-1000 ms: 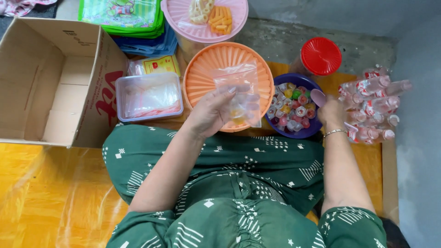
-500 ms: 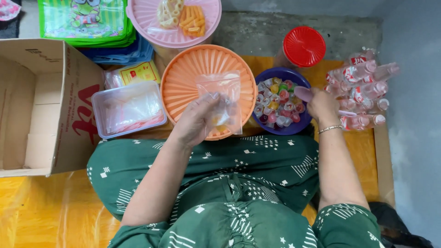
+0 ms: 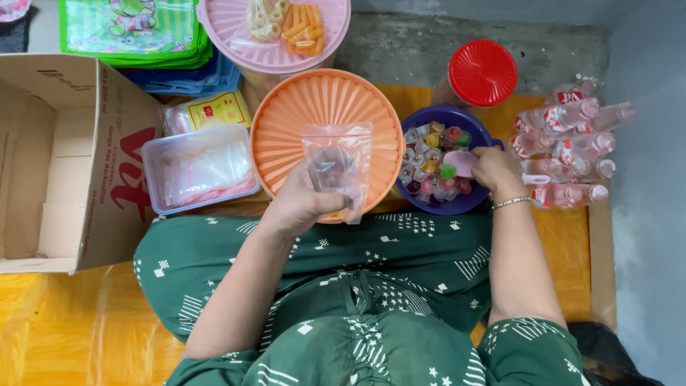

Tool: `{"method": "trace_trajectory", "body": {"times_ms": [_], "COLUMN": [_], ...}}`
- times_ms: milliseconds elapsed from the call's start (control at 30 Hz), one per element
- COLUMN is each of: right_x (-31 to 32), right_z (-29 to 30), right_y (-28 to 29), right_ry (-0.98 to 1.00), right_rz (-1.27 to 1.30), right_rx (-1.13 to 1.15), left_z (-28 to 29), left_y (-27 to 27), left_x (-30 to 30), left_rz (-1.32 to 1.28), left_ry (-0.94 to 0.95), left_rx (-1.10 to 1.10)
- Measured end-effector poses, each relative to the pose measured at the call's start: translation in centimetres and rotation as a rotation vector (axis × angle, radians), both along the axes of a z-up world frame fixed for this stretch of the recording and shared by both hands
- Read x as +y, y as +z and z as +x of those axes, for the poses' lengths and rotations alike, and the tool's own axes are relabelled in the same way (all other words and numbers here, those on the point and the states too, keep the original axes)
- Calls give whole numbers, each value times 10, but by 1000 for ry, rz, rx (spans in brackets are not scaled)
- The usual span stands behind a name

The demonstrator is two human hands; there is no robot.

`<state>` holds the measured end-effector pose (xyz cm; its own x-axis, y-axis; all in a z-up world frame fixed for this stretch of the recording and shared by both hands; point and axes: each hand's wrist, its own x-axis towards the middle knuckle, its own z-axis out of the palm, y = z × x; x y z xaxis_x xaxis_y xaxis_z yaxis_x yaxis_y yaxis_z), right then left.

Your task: Packing small jelly cups into plastic bags using hands and a small scoop.

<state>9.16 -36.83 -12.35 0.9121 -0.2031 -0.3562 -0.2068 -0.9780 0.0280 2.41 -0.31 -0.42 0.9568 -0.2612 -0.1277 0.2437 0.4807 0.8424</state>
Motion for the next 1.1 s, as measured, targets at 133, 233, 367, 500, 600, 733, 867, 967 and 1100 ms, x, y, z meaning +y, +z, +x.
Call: {"method": "trace_trajectory", "body": {"times_ms": [133,233,367,500,600,733,867,967,1100], "right_x": [-7,1,36,84,83,59,62,55,50], "right_z": [-5,-8,-9,-25,-28,-19,-24,-26,-29], "right_y": [2,-4,25,102,105,58,73,66,53], "right_ry": [-49,-90,-76,-53,68,106,77,39,-15], "right_rz": [58,122,136,136,115,-60,39,56,66], "right_rx": [-51,-30,173,304,184,21,-162,-291,-391], "left_z": [1,-4,-5,-7,-9,-11,-11,-10,-18], "left_y": [0,3,4,4,0,2,-5,1,25], "left_x": [-13,-21,-13,-5,-9,-12,-9,-7,-8], "left_rz": [-13,-76,-98,-138,-127,-90,-18,10,-5], "left_ry": [-54,-92,-82,-53,-67,-100,-89,-72,-95], "left_rx": [-46,-69,-44,11,-2,-29,-57,-88,-46]}}
